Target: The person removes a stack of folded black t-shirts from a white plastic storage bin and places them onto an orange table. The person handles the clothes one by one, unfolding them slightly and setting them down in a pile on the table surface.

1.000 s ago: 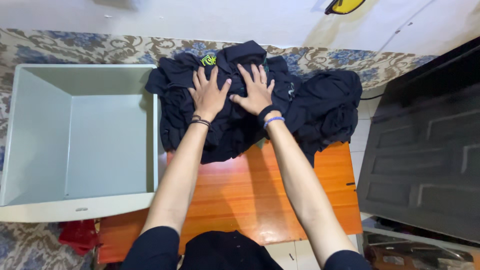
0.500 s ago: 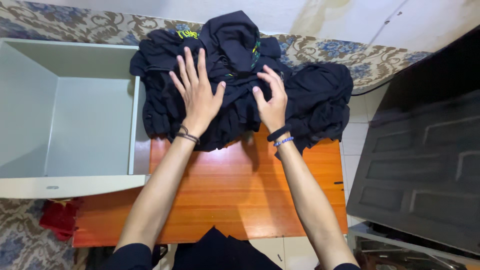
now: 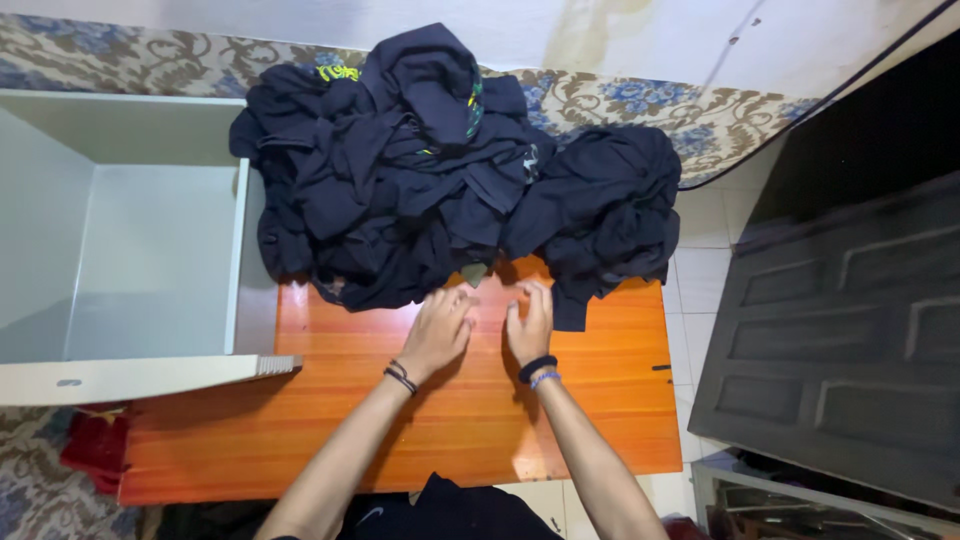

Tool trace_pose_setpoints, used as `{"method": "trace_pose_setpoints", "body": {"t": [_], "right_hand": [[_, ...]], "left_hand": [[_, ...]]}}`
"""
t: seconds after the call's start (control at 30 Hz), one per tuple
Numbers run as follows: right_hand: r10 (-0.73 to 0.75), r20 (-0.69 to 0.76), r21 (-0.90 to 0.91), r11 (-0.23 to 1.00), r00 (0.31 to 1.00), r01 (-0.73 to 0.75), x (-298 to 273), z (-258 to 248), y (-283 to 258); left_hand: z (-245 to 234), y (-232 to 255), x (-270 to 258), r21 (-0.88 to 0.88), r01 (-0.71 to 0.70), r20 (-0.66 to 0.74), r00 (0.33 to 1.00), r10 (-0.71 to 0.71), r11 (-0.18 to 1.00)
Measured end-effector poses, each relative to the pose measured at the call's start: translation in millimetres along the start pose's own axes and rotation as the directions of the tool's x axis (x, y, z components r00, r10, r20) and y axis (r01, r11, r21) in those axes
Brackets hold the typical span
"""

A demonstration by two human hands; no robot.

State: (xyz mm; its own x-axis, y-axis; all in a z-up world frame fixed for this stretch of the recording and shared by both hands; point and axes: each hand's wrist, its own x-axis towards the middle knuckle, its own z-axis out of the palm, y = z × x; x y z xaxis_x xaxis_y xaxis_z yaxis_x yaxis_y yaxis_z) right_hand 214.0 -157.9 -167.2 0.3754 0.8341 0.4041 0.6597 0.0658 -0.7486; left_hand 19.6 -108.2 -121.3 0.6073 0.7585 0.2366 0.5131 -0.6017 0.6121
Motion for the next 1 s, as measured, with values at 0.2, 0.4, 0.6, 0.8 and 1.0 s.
{"method": "trace_pose_setpoints", "body": {"t": [0.2,0.4,0.6,0.8,1.0], "right_hand": [[0.124,-0.004,0.053,0.991,0.992,-0.123,-16,-7,38],[0.166,-0.174,0.010,0.986,0.971,-0.167,29,-38,41],[0.138,-0.254,0.026,0.990,0.957,-0.136,68,-60,53],[0.087,-0.314,-0.007,0.996,0.945,-0.094,118,-85,53],[-0.048,-0.169,-0.307,0.952,0.984,-0.006,168,-104,38]], "left_hand": [[40,-7,4,-0.075,0.046,0.005,0.999,-0.046,0.996],[36,18,52,-0.151,0.011,-0.035,0.999,-0.016,0.988],[25,59,100,-0.148,0.025,-0.050,0.998,-0.033,0.989],[17,68,148,-0.086,-0.084,-0.242,0.968,0.061,0.993],[24,70,185,0.138,0.037,-0.201,0.980,-0.008,0.990]]}}
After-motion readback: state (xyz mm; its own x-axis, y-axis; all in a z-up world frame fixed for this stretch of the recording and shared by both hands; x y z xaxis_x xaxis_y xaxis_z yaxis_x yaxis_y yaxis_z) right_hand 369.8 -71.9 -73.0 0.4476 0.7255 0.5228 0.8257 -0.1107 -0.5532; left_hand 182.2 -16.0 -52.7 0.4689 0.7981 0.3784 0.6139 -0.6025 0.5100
